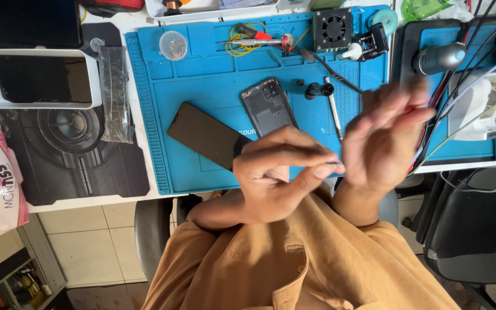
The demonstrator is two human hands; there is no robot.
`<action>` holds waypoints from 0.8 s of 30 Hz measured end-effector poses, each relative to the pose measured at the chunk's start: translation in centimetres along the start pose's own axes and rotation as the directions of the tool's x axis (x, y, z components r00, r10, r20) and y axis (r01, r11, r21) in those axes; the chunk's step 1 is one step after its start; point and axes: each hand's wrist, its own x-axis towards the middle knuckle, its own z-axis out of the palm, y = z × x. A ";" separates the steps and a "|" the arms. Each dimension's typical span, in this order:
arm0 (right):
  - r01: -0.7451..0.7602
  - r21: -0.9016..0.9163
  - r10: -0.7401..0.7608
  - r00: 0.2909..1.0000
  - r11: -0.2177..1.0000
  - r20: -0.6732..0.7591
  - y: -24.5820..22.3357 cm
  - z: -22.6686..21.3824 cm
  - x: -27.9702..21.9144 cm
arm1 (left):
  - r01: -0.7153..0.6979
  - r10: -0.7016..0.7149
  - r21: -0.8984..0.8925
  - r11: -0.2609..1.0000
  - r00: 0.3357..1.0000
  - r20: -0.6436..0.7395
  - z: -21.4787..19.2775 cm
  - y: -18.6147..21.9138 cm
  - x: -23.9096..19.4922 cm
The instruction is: The person operates a smartphone, then opens its back cover to expose the internal components. They use a screwdriver to adjust a small component and a UV flashlight to inspect the device.
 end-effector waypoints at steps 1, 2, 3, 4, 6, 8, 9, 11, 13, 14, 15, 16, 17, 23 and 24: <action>0.098 -0.139 -0.104 0.994 0.985 -0.031 -0.7 -0.7 0.8 | 0.005 -0.005 -0.010 1.000 1.000 -0.010 -0.2 0.0 0.1; 0.166 -0.296 -0.184 0.982 0.941 -0.033 -1.6 -1.3 1.3 | 0.000 0.000 -0.010 1.000 1.000 -0.021 -0.3 -0.1 0.2; 0.220 -0.447 -0.262 0.964 0.867 -0.034 -2.5 -1.9 1.7 | -0.005 0.005 -0.010 1.000 0.999 -0.032 -0.5 -0.2 0.2; 0.244 -0.599 -0.312 0.950 0.762 -0.011 -3.3 -2.4 2.1 | -0.020 0.020 0.000 1.000 0.999 -0.042 -0.7 -0.4 0.3; 0.211 -0.823 -0.301 0.952 0.528 0.051 -4.5 -3.2 2.1 | -0.039 0.040 0.029 0.999 0.998 -0.052 -1.0 -0.6 0.4; 0.125 -0.952 -0.177 0.981 0.279 0.077 -5.9 -3.6 1.8 | -0.043 0.047 0.075 0.996 0.997 -0.058 -1.5 -0.9 0.3; 0.070 -0.980 -0.106 0.993 0.189 0.050 -6.1 -3.8 1.5 | -0.042 0.048 0.102 0.994 0.997 -0.063 -1.7 -1.1 0.3; -0.021 -1.000 0.026 0.999 -0.007 -0.021 -6.3 -4.0 1.2 | -0.031 0.043 0.125 0.992 0.995 -0.094 -2.2 -1.8 0.4; 0.078 -0.942 0.210 0.978 -0.326 0.009 -6.2 -4.2 1.1 | -0.010 0.016 0.045 0.999 0.989 -0.145 -2.6 -2.9 0.7; 0.103 -0.929 0.234 0.972 -0.355 0.019 -5.8 -4.3 0.8 | 0.000 -0.004 -0.019 1.000 0.984 -0.177 -2.8 -3.4 0.7; 0.129 -0.915 0.258 0.966 -0.382 0.028 -5.1 -4.3 0.5 | 0.007 -0.007 0.002 1.000 0.982 -0.190 -2.9 -3.8 0.7; 0.160 -0.900 0.287 0.957 -0.405 0.041 -4.5 -4.3 0.4 | 0.012 -0.006 0.027 1.000 0.978 -0.207 -3.1 -4.1 0.6; 0.146 -0.885 0.270 0.963 -0.443 0.024 -4.1 -4.1 0.2 | 0.017 -0.004 0.052 0.998 0.975 -0.224 -3.4 -4.4 0.6; 0.197 -0.851 0.243 0.966 -0.487 0.085 -3.7 -2.2 -0.1 | 0.016 0.005 0.083 0.996 0.969 -0.249 -4.3 -5.3 0.3; 0.222 -0.841 0.236 0.965 -0.494 0.116 -3.9 -1.8 0.1 | 0.013 0.009 0.086 0.996 0.968 -0.253 -4.4 -5.3 0.3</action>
